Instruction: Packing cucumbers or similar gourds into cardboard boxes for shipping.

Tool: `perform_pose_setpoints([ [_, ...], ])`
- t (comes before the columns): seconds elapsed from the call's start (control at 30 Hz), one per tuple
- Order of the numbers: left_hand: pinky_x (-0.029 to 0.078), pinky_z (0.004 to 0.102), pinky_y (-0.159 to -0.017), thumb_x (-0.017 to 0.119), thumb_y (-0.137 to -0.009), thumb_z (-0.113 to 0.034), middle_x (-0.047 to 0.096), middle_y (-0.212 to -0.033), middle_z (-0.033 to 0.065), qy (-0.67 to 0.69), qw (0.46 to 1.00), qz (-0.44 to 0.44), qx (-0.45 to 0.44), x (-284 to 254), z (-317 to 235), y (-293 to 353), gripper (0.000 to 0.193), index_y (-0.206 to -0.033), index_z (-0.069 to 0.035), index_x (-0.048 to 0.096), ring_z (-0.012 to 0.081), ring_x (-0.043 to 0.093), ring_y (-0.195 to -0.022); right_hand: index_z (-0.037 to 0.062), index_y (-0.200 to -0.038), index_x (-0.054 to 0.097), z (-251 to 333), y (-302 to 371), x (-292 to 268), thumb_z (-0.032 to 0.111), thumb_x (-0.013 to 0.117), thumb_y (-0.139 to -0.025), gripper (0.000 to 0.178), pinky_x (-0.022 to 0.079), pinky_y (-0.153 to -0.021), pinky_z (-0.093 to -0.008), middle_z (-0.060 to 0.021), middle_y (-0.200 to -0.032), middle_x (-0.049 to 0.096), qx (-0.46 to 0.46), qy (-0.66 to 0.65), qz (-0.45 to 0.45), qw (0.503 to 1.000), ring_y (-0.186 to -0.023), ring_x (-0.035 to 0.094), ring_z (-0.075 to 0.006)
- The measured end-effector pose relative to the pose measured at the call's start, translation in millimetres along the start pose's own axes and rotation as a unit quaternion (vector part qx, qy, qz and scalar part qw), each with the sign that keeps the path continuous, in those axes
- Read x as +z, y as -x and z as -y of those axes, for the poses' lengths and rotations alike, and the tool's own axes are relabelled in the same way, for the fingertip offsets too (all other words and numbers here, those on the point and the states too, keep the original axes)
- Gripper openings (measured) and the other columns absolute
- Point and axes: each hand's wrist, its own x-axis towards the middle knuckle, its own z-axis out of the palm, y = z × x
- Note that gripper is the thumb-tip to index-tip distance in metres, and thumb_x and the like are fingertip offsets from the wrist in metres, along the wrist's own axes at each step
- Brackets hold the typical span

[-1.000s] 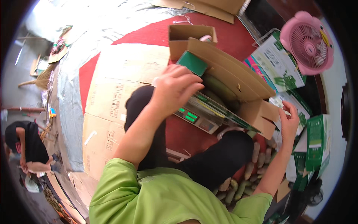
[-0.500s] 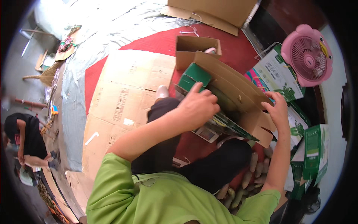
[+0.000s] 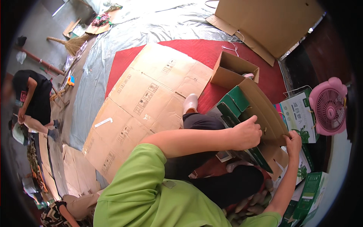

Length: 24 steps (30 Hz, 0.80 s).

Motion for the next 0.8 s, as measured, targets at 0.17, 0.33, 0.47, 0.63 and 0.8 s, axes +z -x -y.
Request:
perform_pose_setpoints([
  [0.17,0.036,0.0373,-0.088,0.061,-0.072,-0.020,0.058,-0.075,-0.0030,0.019,0.998,-0.058,0.026,-7.0,19.2,11.2,0.007,-0.068,-0.018,0.066,0.0154,0.058,-0.081,-0.0020,-0.075,0.049,18.3,-12.5,-7.8,0.008,0.068,-0.072,0.021,0.039,-0.062,-0.0382,-0.0148,-0.073,0.047,-0.056,0.042,-0.025,0.997,-0.068,0.050,-0.0326],
  [0.33,0.035,0.0423,-0.100,0.062,-0.069,-0.019,0.058,-0.077,-0.0005,0.047,0.996,-0.075,-0.006,-28.9,60.3,35.0,0.005,-0.071,-0.019,0.067,0.0186,0.061,-0.089,-0.0011,-0.078,0.053,56.8,-48.9,-31.1,0.009,0.066,-0.074,0.017,0.041,-0.064,-0.0404,-0.0152,-0.075,0.051,-0.118,0.071,-0.014,0.990,-0.073,0.053,-0.0343],
  [0.47,0.033,0.0454,-0.105,0.062,-0.070,-0.012,0.056,-0.077,0.0003,0.063,0.990,-0.109,-0.059,-47.4,98.5,72.4,0.009,-0.075,-0.018,0.066,0.0191,0.060,-0.092,0.0000,-0.077,0.056,124.0,-82.7,-48.8,0.012,0.065,-0.075,0.015,0.042,-0.067,-0.0426,-0.0159,-0.076,0.054,-0.189,0.090,-0.006,0.978,-0.078,0.056,-0.0362],
  [0.63,0.038,0.0455,-0.105,0.061,-0.073,-0.013,0.052,-0.074,-0.0013,-0.013,0.978,-0.178,-0.108,-81.9,125.5,126.2,0.005,-0.073,-0.018,0.063,0.0171,0.061,-0.086,0.0009,-0.077,0.057,206.2,-110.4,-63.6,0.013,0.064,-0.075,0.014,0.042,-0.066,-0.0423,-0.0164,-0.079,0.055,-0.241,0.162,-0.011,0.957,-0.078,0.055,-0.0372],
  [0.8,0.038,0.0422,-0.106,0.060,-0.073,-0.009,0.054,-0.077,-0.0023,-0.104,0.964,-0.189,-0.155,-138.1,145.7,197.4,0.012,-0.075,-0.020,0.066,0.0155,0.062,-0.089,-0.0001,-0.077,0.055,288.5,-122.0,-70.1,0.015,0.063,-0.074,0.017,0.042,-0.064,-0.0415,-0.0169,-0.077,0.054,-0.273,0.128,-0.028,0.953,-0.075,0.054,-0.0379],
])
